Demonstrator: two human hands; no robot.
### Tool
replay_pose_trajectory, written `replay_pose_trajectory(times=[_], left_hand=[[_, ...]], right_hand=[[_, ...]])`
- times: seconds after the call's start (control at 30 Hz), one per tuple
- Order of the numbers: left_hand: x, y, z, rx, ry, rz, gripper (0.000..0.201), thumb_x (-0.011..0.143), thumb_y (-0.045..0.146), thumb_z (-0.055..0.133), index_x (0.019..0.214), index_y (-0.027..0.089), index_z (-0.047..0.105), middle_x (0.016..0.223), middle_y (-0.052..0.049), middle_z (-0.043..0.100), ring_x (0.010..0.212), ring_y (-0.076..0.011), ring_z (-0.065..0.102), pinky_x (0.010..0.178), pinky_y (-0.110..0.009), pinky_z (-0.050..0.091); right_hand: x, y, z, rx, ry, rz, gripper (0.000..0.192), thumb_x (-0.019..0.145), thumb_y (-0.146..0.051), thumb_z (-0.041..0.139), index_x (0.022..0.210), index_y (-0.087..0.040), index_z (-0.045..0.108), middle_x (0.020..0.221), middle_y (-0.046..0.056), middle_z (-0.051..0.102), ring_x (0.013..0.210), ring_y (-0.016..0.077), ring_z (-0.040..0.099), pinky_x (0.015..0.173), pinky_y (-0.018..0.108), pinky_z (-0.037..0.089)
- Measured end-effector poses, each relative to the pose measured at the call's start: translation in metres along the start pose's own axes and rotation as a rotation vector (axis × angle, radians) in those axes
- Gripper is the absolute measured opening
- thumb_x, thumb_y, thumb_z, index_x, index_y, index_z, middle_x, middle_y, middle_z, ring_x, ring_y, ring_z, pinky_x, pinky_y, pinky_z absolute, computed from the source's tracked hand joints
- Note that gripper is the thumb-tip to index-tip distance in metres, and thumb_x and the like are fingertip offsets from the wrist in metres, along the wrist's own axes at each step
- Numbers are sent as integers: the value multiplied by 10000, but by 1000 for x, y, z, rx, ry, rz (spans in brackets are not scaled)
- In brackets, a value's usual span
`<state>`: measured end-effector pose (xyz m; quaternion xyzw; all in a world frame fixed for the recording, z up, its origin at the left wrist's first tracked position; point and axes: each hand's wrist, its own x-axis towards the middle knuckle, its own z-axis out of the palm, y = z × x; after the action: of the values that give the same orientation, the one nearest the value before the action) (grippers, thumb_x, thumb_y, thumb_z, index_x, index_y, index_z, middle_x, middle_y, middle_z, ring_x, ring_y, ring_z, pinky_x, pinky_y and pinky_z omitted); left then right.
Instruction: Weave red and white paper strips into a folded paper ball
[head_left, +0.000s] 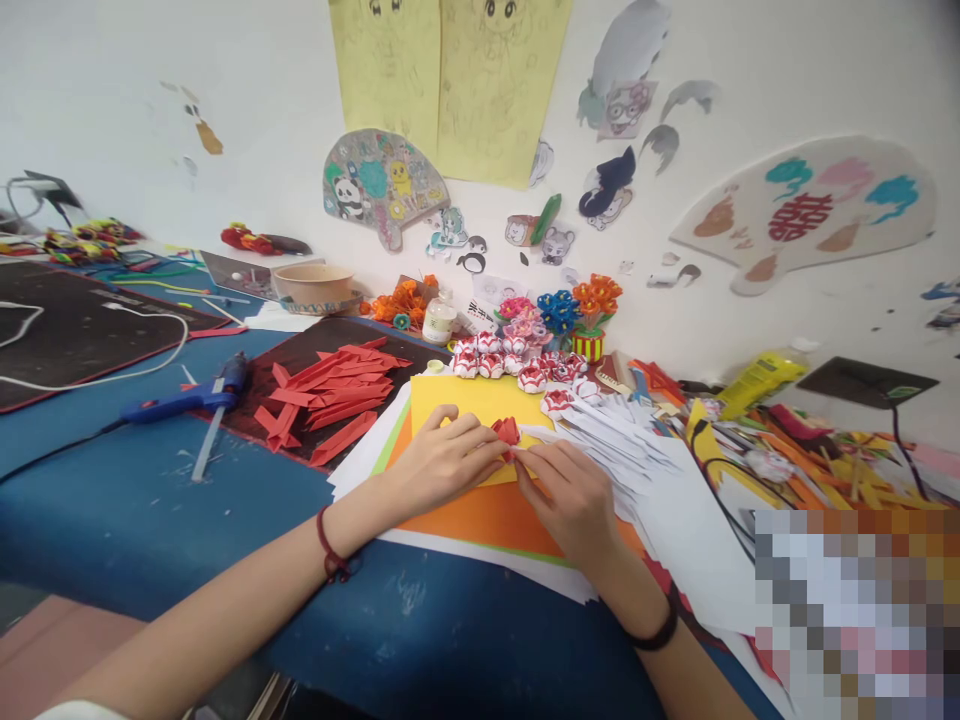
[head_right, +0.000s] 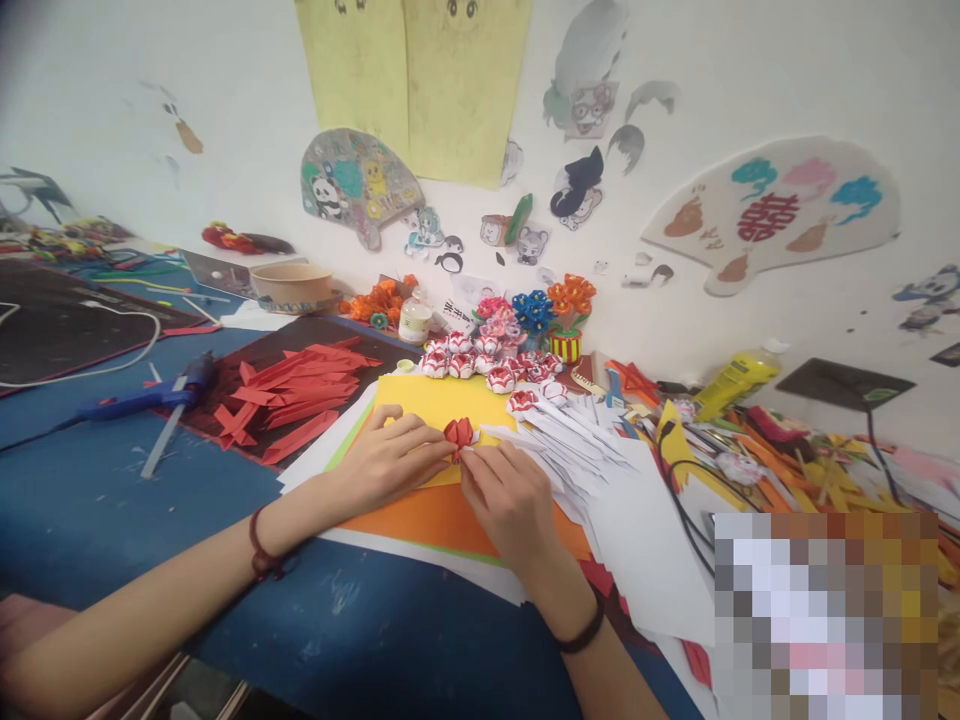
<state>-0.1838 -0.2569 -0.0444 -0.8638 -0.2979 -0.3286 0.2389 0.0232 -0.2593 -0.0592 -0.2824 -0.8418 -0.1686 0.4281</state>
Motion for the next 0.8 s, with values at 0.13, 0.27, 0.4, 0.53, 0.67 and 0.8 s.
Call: replay_pose_trajectory(times=[0.13,0.27,0.4,0.53,0.67,0.8], left_hand=[[0,0,0,21,13,20,95,1000,233,514,1043,190,586,842,-4,698,766,-135,550,761,-334,316],[-1,0,1,36,4,37,106,1006,230,502,1069,184,573,834,-6,695,771,-135,557,758,-337,313],[-1,0,1,35,10,33,99,1002,239,514,1063,185,572,826,-1,693,763,-136,554,752,-336,314],[0,0,0,30,9,29,107,1004,230,508,1079,183,569,834,2,696,774,-135,561,752,-335,318],[0,-1,-2,16,-24,27,123,1013,229,491,1101,190,568,862,-1,701,801,-134,574,776,-341,323],[-1,-1,-3,12,-37,28,136,1019,219,479,1115,182,566,875,-15,706,812,-139,572,778,-342,314]], right_hand=[[1,-1,0,5,-1,1,134,872,-68,637,968,-162,648,797,52,709,729,185,600,678,312,482],[1,-1,-1,5,-2,5,130,869,-69,641,965,-157,652,799,55,711,737,187,607,682,310,479],[1,-1,0,12,-5,10,135,862,-66,649,960,-159,650,794,53,708,730,187,603,677,309,474],[0,-1,0,14,-6,10,138,870,-71,636,956,-179,643,797,49,708,726,188,606,674,312,470],[0,0,-1,15,-11,14,149,888,-85,614,987,-192,646,808,49,716,731,185,615,676,315,472],[1,-1,-1,18,-9,12,152,884,-78,618,988,-186,646,805,50,717,731,185,616,670,314,472]])
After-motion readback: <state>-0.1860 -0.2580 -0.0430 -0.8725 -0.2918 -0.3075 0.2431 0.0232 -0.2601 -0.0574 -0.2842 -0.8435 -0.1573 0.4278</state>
